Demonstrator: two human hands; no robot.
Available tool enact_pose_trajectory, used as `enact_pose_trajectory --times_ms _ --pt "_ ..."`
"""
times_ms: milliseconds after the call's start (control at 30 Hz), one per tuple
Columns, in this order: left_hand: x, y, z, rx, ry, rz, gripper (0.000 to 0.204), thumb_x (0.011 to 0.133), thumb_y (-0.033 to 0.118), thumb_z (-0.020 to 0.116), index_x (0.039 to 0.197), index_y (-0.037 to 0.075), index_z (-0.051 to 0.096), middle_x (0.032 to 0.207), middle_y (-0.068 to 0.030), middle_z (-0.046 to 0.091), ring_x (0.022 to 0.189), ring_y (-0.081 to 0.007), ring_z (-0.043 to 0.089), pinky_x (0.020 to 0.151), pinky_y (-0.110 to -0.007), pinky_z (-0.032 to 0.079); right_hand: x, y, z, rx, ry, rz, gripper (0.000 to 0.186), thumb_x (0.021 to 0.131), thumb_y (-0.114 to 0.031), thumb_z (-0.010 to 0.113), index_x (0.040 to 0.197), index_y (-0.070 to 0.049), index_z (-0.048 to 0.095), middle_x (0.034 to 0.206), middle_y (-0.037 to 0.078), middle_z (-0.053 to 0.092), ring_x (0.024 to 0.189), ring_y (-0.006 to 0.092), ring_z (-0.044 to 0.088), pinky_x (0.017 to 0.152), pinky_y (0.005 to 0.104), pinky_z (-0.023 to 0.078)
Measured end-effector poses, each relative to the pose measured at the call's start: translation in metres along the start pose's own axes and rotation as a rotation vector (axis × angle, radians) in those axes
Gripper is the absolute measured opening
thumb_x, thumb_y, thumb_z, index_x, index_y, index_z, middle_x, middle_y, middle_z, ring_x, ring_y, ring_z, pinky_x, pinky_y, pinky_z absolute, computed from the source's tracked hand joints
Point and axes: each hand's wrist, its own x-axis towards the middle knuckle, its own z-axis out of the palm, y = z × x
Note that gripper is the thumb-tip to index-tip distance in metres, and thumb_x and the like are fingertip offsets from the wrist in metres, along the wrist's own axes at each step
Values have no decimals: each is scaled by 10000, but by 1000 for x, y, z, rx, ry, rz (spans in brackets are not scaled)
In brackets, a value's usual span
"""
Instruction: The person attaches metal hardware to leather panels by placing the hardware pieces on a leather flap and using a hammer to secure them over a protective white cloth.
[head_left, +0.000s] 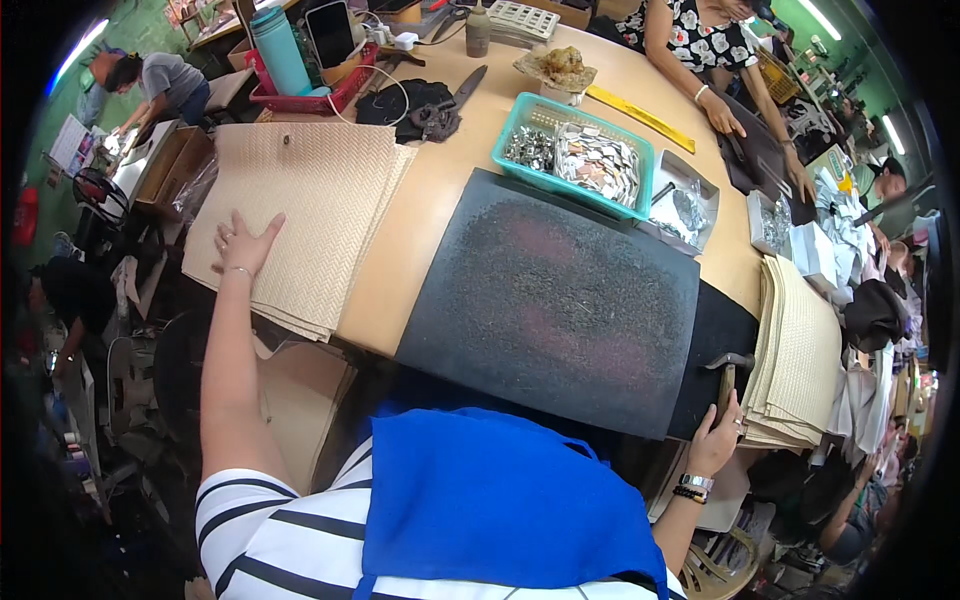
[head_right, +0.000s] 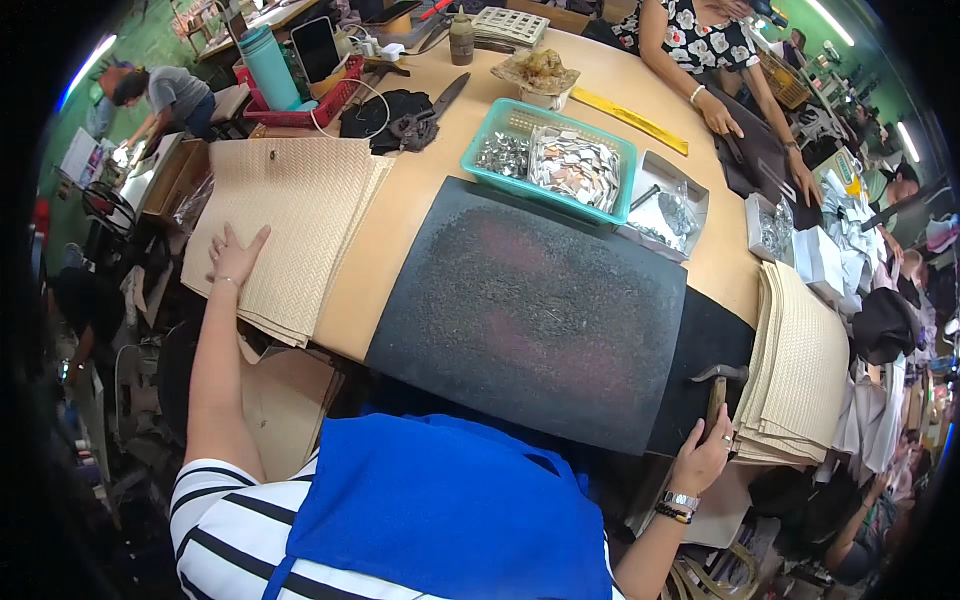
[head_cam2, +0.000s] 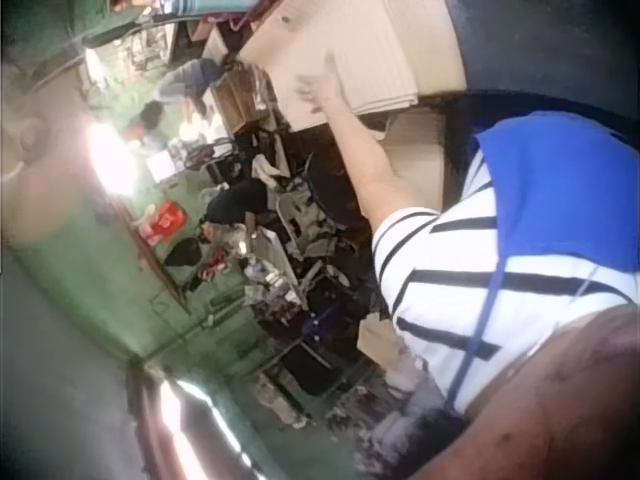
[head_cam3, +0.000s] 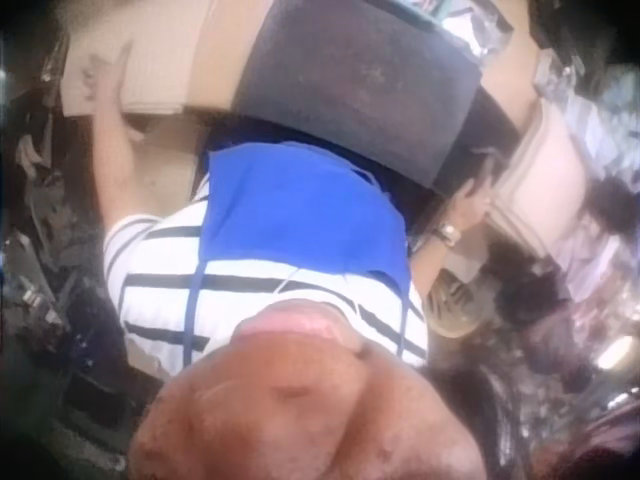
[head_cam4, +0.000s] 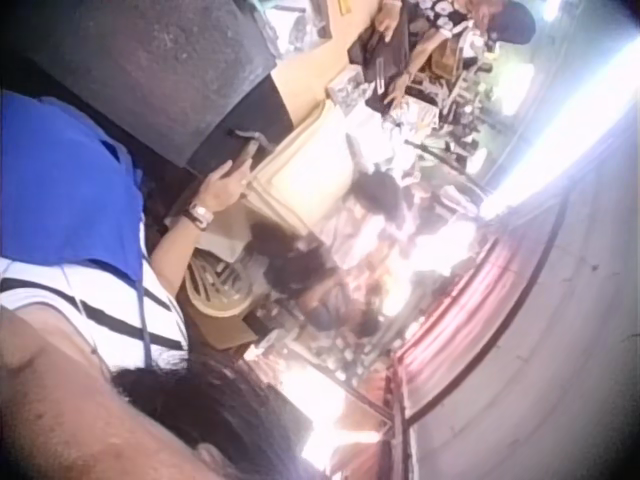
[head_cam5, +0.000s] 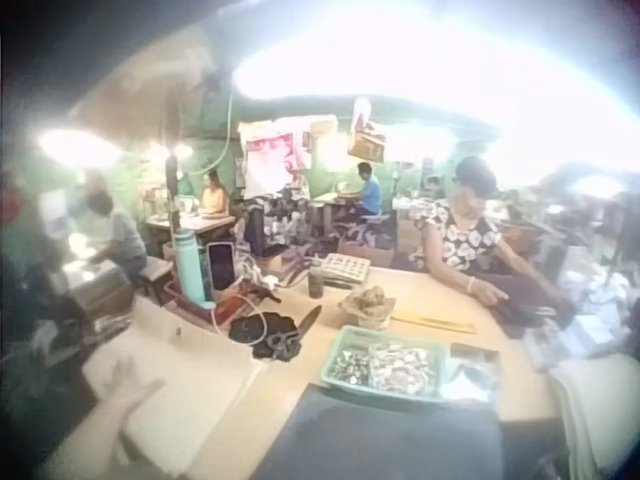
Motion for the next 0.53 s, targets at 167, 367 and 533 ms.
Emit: enact_pose_trajectory --times_ms 167,367,533 --pt "-28 2 -26 -8 -118 -41 1265 780 929 577 1711 182 156 1761 -224 112 1632 -398 92 1214 -747 174 1 0 -1 -12 -1 -33 498 1049 -211 599 1527 -97 520 1392 217 631 1239 418 623 1025 499 501" --pt "-17 -3 -34 -11 -94 15 1257 779 922 582 1708 178 176 1750 -234 161 1624 -408 131 1203 -764 177 -5 -8 -6 -7 1 12 500 1030 -212 625 1508 -89 543 1355 232 651 1214 423 634 1015 503 508" --pt "-14 88 1 -63 74 293 1050 905 786 586 1690 167 262 1726 -210 267 1604 -375 231 1233 -617 304 8 -19 -29 5 66 -13 479 968 -270 728 1403 -90 643 1364 219 657 1289 419 593 1101 506 466"
